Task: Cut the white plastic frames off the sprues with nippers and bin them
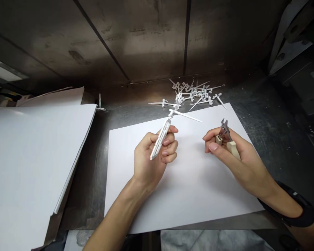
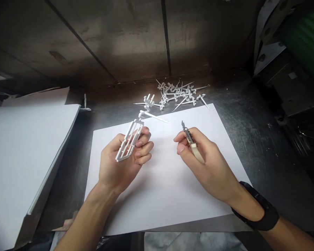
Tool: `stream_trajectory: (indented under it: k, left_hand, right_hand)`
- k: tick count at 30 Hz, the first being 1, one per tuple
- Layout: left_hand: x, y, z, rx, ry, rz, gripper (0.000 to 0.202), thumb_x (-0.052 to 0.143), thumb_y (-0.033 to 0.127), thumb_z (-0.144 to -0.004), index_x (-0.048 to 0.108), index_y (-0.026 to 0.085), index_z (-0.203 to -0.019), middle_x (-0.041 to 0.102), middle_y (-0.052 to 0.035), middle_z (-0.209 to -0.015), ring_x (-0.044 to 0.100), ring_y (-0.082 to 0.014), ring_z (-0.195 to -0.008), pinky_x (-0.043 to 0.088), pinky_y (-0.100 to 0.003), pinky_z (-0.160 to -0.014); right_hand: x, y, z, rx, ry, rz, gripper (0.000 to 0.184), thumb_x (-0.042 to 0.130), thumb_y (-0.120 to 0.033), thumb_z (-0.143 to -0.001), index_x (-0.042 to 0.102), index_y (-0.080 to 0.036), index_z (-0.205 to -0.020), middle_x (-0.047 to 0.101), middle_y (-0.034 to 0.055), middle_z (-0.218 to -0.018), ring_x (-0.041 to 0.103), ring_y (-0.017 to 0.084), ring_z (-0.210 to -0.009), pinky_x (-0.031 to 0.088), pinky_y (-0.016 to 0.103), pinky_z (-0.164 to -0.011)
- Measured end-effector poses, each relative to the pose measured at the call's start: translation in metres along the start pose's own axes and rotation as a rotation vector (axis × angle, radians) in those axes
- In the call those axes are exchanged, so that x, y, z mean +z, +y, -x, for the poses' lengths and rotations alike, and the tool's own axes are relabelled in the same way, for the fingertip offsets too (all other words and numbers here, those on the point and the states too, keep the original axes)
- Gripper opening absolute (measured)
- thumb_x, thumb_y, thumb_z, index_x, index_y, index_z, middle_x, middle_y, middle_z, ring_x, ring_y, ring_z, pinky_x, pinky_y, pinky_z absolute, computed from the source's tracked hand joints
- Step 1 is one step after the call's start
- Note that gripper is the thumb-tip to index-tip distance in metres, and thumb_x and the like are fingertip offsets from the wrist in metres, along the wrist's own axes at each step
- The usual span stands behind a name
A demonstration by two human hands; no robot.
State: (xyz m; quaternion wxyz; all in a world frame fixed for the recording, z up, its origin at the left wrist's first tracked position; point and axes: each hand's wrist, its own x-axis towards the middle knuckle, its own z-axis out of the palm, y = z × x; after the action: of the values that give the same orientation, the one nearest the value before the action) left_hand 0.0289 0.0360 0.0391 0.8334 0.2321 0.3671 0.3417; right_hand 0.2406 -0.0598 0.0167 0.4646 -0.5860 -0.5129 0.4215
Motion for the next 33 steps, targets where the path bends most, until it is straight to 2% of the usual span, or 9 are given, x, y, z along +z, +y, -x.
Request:
stream_trajectory:
  k: [2,5,8,13,19,24,27,30,33]
  left_hand:
    - [0.001,0.000,-0.001,0.017,0.024,-0.027,0.008,0.053,0.019,-0.090,0.057,0.016,-0.085,0.029,0.0020,-0.081,0.024,-0.0106,-0.062,0.023,-0.021,-0.049]
    - [0.001,-0.005,-0.004,0.058,0.024,-0.088,0.014,0.051,0.019,-0.096,0.048,0.019,-0.082,0.033,0.0016,-0.081,0.028,-0.0112,-0.063,0.031,-0.021,-0.053]
    - [-0.003,-0.015,-0.009,0.153,0.007,-0.266,0.012,0.052,0.024,-0.104,0.056,0.019,-0.094,0.048,-0.0005,-0.091,0.046,-0.0126,-0.076,0.045,-0.022,-0.067]
    - [-0.007,-0.028,-0.011,0.254,-0.144,-0.592,0.022,0.062,0.035,-0.110,0.065,0.020,-0.125,0.068,-0.0053,-0.115,0.062,-0.0171,-0.098,0.051,-0.027,-0.086]
    - [0.000,-0.041,-0.007,0.041,-0.271,-0.279,0.040,0.054,0.040,-0.113,0.057,0.027,-0.151,0.063,-0.0093,-0.152,0.065,-0.0280,-0.131,0.053,-0.039,-0.105]
    - [0.009,-0.047,-0.007,0.003,-0.130,-0.103,0.049,0.056,0.045,-0.111,0.057,0.021,-0.154,0.066,-0.0125,-0.148,0.073,-0.0264,-0.117,0.055,-0.040,-0.105]
    - [0.009,-0.038,-0.008,0.019,-0.022,0.006,0.050,0.049,0.047,-0.111,0.068,0.014,-0.144,0.074,-0.0139,-0.129,0.072,-0.0221,-0.100,0.059,-0.033,-0.086]
    - [0.003,-0.022,-0.009,0.040,-0.045,0.118,0.055,0.045,0.049,-0.109,0.077,0.012,-0.133,0.077,-0.0133,-0.116,0.067,-0.0174,-0.082,0.056,-0.027,-0.070]
    - [-0.003,-0.008,-0.007,0.068,-0.123,0.169,0.054,0.046,0.049,-0.107,0.080,0.013,-0.128,0.078,-0.0118,-0.111,0.066,-0.0160,-0.079,0.055,-0.026,-0.069]
  right_hand:
    - [-0.001,-0.001,0.000,-0.007,0.017,0.007,0.007,0.065,-0.035,-0.117,0.068,-0.030,-0.118,0.065,-0.0002,-0.100,0.062,0.020,-0.093,0.049,0.030,-0.081]
    - [-0.001,-0.002,-0.001,-0.013,0.027,0.018,0.006,0.065,-0.034,-0.116,0.069,-0.029,-0.115,0.065,0.0004,-0.098,0.061,0.021,-0.090,0.048,0.031,-0.078]
    - [0.001,-0.002,-0.001,-0.022,-0.010,0.034,0.007,0.064,-0.034,-0.117,0.069,-0.029,-0.116,0.066,-0.0006,-0.100,0.061,0.020,-0.091,0.048,0.030,-0.081]
    - [0.006,0.002,-0.001,0.007,-0.057,0.078,0.005,0.065,-0.035,-0.117,0.066,-0.030,-0.118,0.067,-0.0040,-0.109,0.061,0.018,-0.099,0.047,0.027,-0.084]
    - [0.013,0.006,-0.002,-0.079,-0.055,0.107,0.005,0.069,-0.025,-0.113,0.067,-0.029,-0.116,0.067,-0.0045,-0.108,0.060,0.017,-0.095,0.045,0.028,-0.085]
    - [0.017,0.004,0.003,-0.030,-0.124,0.006,0.015,0.073,-0.036,-0.113,0.071,-0.030,-0.127,0.067,-0.0015,-0.136,0.065,0.021,-0.114,0.049,0.029,-0.097]
    - [0.011,0.000,0.005,-0.006,-0.050,-0.017,0.016,0.071,-0.041,-0.115,0.073,-0.033,-0.129,0.071,-0.0023,-0.121,0.067,0.020,-0.108,0.050,0.029,-0.097]
    - [0.003,-0.001,0.004,-0.020,0.073,0.035,0.017,0.070,-0.044,-0.115,0.073,-0.034,-0.128,0.071,-0.0018,-0.108,0.065,0.020,-0.097,0.050,0.029,-0.091]
    - [-0.003,0.002,0.002,0.026,0.122,0.023,0.022,0.071,-0.051,-0.113,0.073,-0.033,-0.126,0.071,0.0011,-0.108,0.065,0.025,-0.100,0.048,0.035,-0.090]
